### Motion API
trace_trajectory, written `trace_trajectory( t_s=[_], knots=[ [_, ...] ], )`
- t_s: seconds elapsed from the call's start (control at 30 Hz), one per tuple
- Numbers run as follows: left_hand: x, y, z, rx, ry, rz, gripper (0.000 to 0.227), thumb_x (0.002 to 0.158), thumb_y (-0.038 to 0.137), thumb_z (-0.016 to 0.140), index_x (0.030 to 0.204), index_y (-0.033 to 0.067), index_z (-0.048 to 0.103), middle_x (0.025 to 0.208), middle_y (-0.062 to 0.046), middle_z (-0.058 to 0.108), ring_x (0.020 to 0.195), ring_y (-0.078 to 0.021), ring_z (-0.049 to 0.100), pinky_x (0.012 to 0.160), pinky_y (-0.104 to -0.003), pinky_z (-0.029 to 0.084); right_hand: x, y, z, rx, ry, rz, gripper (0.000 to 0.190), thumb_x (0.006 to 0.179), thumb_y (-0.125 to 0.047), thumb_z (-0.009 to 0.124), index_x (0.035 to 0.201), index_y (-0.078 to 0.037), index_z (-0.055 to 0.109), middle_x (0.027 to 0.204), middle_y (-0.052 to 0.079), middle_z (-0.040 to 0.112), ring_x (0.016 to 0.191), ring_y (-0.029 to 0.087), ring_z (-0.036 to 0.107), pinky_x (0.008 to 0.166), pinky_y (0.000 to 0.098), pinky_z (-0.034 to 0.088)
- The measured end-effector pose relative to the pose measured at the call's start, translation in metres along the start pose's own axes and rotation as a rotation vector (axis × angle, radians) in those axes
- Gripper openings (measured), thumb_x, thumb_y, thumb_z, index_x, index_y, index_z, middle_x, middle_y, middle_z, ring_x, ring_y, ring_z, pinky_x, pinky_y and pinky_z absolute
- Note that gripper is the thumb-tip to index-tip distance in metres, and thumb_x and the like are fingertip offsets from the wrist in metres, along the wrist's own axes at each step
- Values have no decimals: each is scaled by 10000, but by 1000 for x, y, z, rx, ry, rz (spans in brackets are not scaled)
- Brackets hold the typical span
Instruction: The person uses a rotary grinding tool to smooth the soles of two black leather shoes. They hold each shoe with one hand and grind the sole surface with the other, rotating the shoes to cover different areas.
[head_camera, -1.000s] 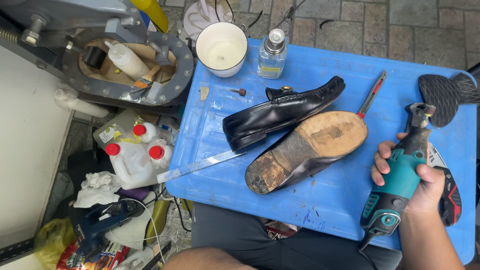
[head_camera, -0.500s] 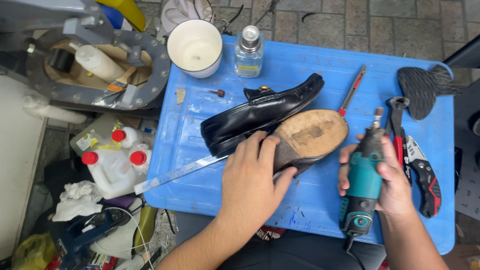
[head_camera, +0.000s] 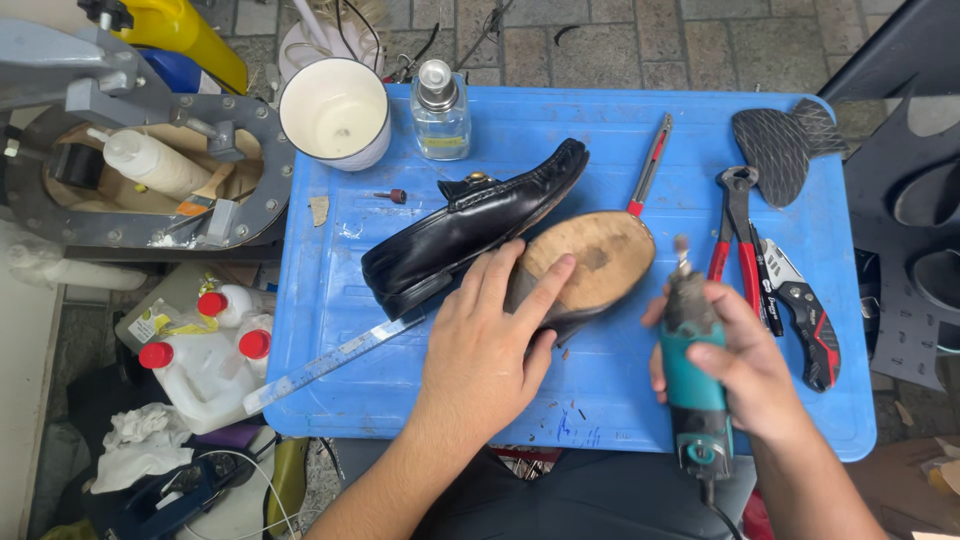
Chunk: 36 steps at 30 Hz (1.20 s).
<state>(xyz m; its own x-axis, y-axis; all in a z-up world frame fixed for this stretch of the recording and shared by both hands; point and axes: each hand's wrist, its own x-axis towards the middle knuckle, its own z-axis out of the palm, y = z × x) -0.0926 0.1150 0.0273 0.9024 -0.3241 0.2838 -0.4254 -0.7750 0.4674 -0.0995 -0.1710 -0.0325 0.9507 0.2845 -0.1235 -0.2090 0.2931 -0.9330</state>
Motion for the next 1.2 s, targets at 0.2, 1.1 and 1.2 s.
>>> trace_trajectory(
  t_s=[0.2,1.1,1.2],
  knots=[
    [4,-1,5,158,-87,118,719,854,270,758,1516,242,480,1607,-185,357,1460,-369,406,1122,-563,391,34,-3,-11,244,72,-107,671,844,-246,766,1416,-32,489,1593,326,388,771,246,634,601,399,568],
    [-3,-8,-7,74,-61,-155,995,627,526,874,1407,3,545,1261,-121,611,1086,-313,593,882,-447,483,17,-7,0,-57,81,-45,589,887,-60,647,1422,-40,401,1495,280,504,770,243,700,599,406,618],
    [1,-8,-5,70,-79,-155,995,635,529,880,1415,9,546,1250,-127,608,1069,-310,591,867,-446,484,-2,-15,6,-276,148,76,593,855,-48,676,1404,-37,453,1227,208,640,742,219,707,611,393,620]
  ],
)
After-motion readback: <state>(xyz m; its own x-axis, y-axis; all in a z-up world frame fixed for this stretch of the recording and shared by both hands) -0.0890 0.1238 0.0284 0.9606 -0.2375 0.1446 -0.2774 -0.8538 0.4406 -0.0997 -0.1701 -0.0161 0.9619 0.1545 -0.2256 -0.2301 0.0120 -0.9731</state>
